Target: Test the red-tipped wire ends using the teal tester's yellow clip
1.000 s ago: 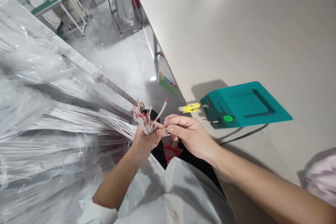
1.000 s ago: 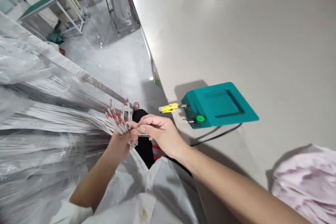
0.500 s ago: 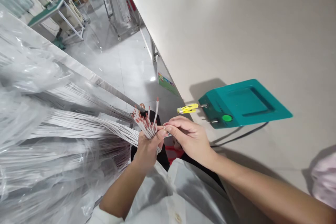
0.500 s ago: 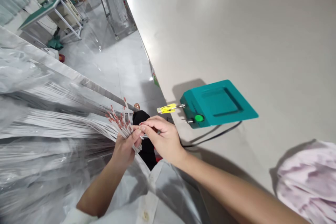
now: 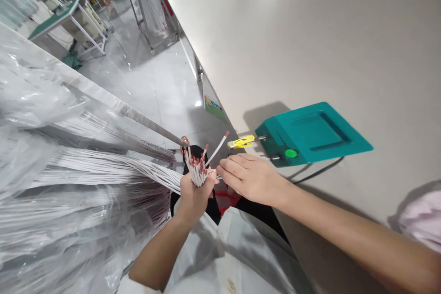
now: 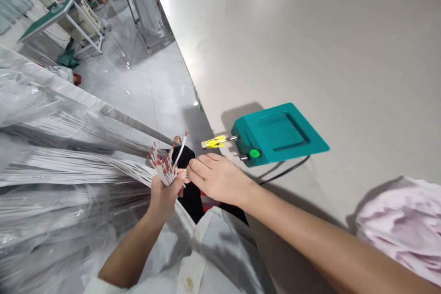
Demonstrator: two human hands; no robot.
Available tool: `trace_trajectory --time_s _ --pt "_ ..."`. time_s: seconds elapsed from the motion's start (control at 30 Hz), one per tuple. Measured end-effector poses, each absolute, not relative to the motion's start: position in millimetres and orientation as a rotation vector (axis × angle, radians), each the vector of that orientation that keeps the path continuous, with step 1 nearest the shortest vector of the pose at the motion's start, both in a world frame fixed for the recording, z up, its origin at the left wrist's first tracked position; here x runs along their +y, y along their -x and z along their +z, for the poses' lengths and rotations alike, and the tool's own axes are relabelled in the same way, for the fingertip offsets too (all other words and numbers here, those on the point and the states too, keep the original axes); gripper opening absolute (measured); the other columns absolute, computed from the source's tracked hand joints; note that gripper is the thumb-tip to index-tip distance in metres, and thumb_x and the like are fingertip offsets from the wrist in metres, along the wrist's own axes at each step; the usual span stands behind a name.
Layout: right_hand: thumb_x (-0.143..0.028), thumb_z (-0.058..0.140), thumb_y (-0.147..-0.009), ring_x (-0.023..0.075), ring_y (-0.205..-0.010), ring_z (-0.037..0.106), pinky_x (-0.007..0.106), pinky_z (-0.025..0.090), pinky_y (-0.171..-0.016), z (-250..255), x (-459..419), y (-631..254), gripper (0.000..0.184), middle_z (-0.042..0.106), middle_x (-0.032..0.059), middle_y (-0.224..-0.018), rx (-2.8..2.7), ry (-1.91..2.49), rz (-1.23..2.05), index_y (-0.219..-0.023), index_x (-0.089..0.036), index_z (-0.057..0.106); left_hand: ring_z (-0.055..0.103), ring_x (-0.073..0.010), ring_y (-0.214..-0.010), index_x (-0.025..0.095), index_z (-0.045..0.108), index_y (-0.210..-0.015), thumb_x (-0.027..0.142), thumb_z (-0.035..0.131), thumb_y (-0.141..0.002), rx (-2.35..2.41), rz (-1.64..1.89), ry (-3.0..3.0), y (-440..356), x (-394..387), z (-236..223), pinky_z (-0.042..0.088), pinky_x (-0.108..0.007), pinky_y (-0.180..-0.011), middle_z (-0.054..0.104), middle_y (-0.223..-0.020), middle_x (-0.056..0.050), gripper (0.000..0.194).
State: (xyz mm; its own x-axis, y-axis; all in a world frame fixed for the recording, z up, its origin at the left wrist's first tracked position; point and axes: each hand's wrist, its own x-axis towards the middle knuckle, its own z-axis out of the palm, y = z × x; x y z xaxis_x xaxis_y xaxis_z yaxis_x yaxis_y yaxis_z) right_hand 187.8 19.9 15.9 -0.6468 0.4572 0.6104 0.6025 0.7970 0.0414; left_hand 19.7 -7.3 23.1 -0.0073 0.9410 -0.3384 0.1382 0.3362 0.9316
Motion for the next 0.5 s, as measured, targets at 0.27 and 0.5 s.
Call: trace_trajectory --time_s 0.27,0.5 --pt "-0.023 0.048 -0.088 0.0152 -0.082 0.064 0.026 0.051 -0.069 19 5 -189 0.017 0.067 0.0080 -0.092 -1.963 1.207 0.469 -0.097 -0.019 0.062 0.039 -0.0070 -0.046 0.013 0.064 -0.070 0.038 0.061 -0.077 1.399 0.925 -1.051 -20 -3 24 0.032 -0.022 -0.047 0.048 -0.050 0.003 0.027" --pt "-0.017 0.043 -0.088 0.0145 -0.073 0.063 0.026 0.049 -0.064 20 7 -175 0.021 0.068 0.0073 -0.082 -2.014 1.123 0.387 -0.085 -0.017 0.063 0.036 -0.0081 -0.047 0.014 0.060 -0.064 0.035 0.058 -0.079 1.372 0.866 -1.202 -21 -3 28 0.030 -0.023 -0.048 0.041 -0.048 0.004 0.026"
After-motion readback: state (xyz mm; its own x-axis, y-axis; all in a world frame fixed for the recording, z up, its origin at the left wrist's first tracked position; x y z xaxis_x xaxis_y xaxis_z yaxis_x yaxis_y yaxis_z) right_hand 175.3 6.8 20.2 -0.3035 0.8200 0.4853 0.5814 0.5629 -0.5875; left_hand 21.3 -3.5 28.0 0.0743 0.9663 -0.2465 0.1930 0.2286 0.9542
